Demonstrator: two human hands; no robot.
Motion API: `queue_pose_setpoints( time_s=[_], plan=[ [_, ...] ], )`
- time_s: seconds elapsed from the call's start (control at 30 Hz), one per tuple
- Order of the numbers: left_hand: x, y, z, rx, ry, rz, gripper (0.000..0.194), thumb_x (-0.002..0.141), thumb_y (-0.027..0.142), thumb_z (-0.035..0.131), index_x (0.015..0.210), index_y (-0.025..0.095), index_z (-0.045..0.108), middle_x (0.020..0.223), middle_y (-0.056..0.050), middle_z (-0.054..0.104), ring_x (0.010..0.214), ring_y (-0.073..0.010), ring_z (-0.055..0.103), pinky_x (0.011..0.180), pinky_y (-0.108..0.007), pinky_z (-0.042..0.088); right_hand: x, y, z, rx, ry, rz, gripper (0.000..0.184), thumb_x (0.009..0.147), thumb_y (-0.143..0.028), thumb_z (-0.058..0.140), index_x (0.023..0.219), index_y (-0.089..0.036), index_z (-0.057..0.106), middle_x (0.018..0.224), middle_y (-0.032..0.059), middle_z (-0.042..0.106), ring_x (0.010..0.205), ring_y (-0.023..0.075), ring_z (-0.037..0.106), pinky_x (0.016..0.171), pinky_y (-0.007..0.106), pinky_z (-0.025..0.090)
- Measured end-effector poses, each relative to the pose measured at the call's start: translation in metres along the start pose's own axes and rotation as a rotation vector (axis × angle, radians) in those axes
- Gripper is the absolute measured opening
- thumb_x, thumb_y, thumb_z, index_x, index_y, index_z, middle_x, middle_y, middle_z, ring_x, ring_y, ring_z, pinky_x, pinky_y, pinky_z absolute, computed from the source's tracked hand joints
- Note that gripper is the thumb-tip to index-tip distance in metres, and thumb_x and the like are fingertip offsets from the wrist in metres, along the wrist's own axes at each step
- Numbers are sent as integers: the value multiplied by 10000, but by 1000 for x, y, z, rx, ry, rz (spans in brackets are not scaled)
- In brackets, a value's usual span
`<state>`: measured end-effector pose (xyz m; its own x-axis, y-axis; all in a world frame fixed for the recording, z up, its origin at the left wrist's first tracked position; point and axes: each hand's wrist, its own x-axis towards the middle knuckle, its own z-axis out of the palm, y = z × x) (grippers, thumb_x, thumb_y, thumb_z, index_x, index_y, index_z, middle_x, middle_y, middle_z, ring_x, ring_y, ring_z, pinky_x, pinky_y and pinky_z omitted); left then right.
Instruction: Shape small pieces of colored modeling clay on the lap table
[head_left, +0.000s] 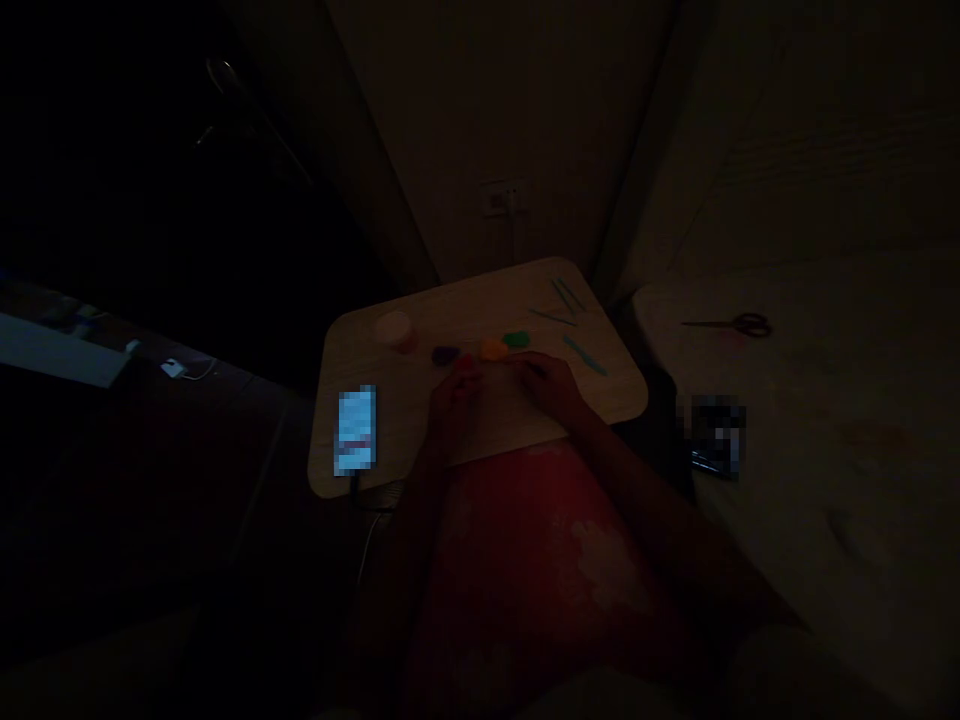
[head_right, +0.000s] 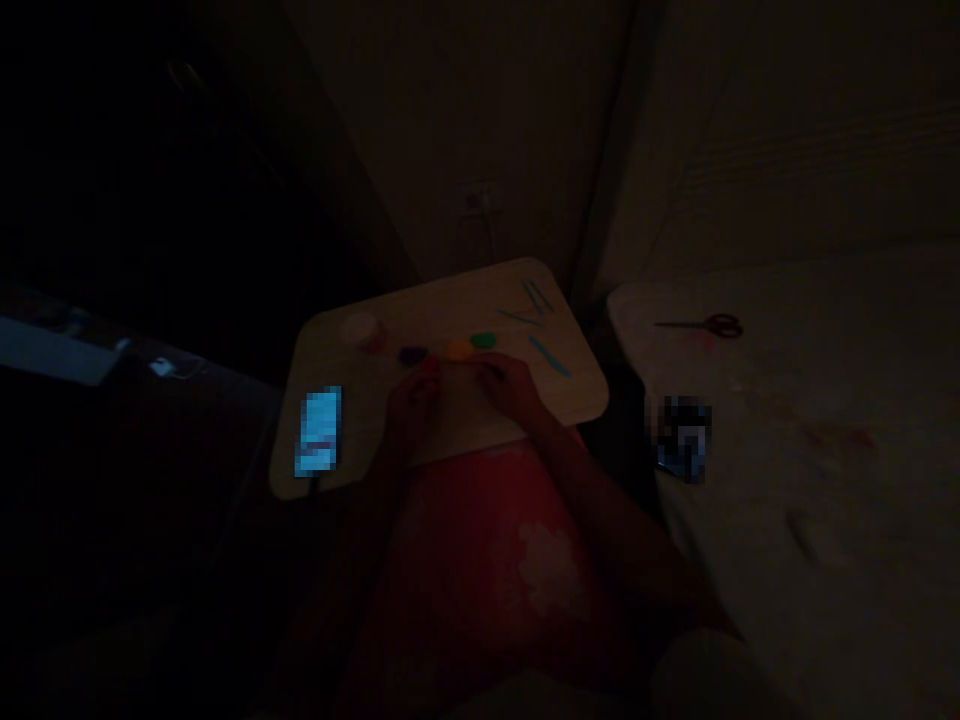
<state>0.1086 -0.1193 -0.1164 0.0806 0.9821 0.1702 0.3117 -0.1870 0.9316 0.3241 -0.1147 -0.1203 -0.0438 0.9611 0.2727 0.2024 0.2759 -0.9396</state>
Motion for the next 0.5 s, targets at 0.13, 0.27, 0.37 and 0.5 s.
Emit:
queue_pose_setpoints(
  time_s=[0.13, 0.27, 0.37, 0.5],
  plan=[
    [0, 2, 2, 12, 43, 30, 345, 876, 442, 700, 1081, 167, 732, 996, -85, 751, 846, -181, 665, 703, -261, 516, 0, 1, 1, -7, -2, -17, 275, 933, -359, 587, 1004, -204, 804, 1104, 98, 793, 1012, 243, 720, 930, 375, 542],
    [-1, 5, 3, -94, -19, -63, 441, 950, 555, 590, 1040, 148, 733, 828, -62, 735, 651, -143, 616, 575, -246, 470, 0, 1, 1, -43, -8, -22, 272, 945, -365, 581, 1002, -206, 795, 1095, 92, 798, 1021, 237, 718, 945, 371, 534],
    [-3, 7, 3, -123, -58, -62, 493, 948, 624, 572, 929, 154, 720, 731, -45, 699, 585, -134, 583, 526, -248, 436, 0, 0, 1, -60, -24, -33, 271, 945, -352, 571, 991, -207, 795, 1084, 94, 801, 1017, 239, 722, 939, 367, 531],
    [-7, 7, 4, -114, -65, -60, 543, 968, 680, 506, 775, 185, 620, 589, -1, 582, 480, -105, 481, 461, -247, 361, 0, -1, 0, -71, -54, -18, 282, 941, -357, 568, 966, -202, 802, 1018, 88, 807, 933, 232, 725, 874, 344, 534]
  ],
)
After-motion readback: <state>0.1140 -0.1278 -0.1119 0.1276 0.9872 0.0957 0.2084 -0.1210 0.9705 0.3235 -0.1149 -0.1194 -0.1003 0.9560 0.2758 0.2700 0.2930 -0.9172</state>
